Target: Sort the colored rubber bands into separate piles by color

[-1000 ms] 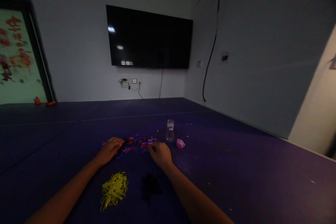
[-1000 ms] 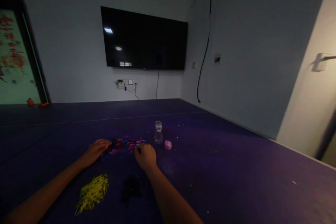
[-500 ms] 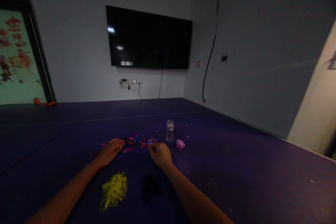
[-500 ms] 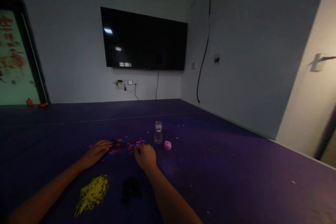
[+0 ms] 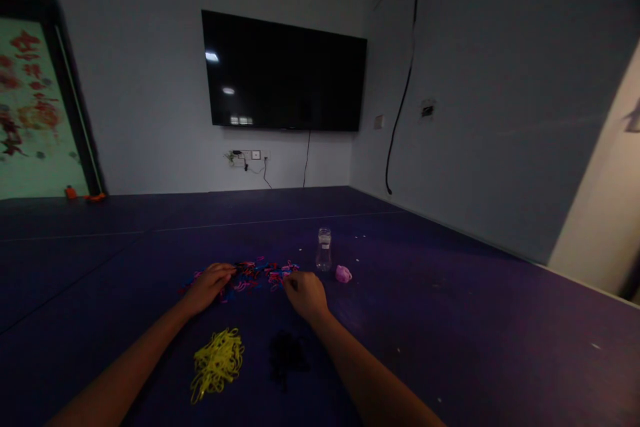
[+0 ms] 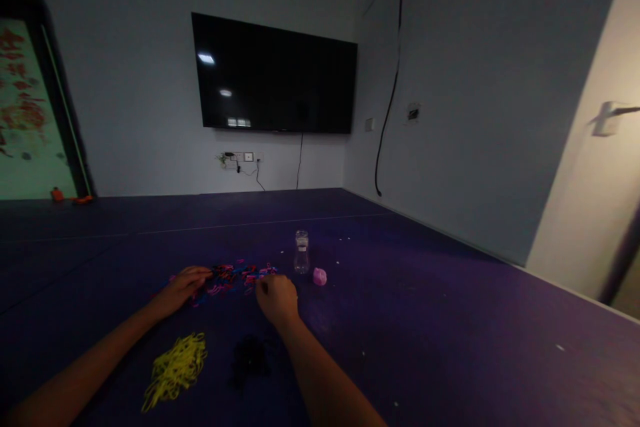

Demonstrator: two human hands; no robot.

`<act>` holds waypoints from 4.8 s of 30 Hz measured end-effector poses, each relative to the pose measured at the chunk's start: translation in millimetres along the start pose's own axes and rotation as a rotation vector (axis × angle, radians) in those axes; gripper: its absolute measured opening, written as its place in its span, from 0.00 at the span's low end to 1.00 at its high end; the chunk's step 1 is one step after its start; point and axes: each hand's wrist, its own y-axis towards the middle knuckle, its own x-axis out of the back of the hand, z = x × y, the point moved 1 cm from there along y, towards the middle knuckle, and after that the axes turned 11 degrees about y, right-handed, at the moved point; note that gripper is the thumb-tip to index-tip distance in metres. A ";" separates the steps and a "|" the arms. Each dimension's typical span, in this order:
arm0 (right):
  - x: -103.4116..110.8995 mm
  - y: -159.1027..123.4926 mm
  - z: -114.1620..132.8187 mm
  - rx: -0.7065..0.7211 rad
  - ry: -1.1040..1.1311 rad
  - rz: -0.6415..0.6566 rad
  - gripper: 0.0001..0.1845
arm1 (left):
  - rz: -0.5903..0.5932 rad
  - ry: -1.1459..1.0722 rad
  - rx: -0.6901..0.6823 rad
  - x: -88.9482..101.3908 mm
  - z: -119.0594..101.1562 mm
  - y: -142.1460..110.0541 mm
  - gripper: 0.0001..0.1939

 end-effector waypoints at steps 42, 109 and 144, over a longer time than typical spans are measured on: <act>-0.6 0.0 0.1 -0.022 0.003 0.008 0.15 | -0.105 -0.100 0.218 17.5 -3.2 -2.9 0.17; -1.9 1.0 -0.8 -0.014 0.014 0.001 0.17 | 0.519 -0.013 -0.331 42.6 -192.2 -15.8 0.15; 0.0 0.0 0.4 -0.022 0.007 -0.001 0.16 | 0.195 0.479 0.228 41.4 -49.7 3.7 0.14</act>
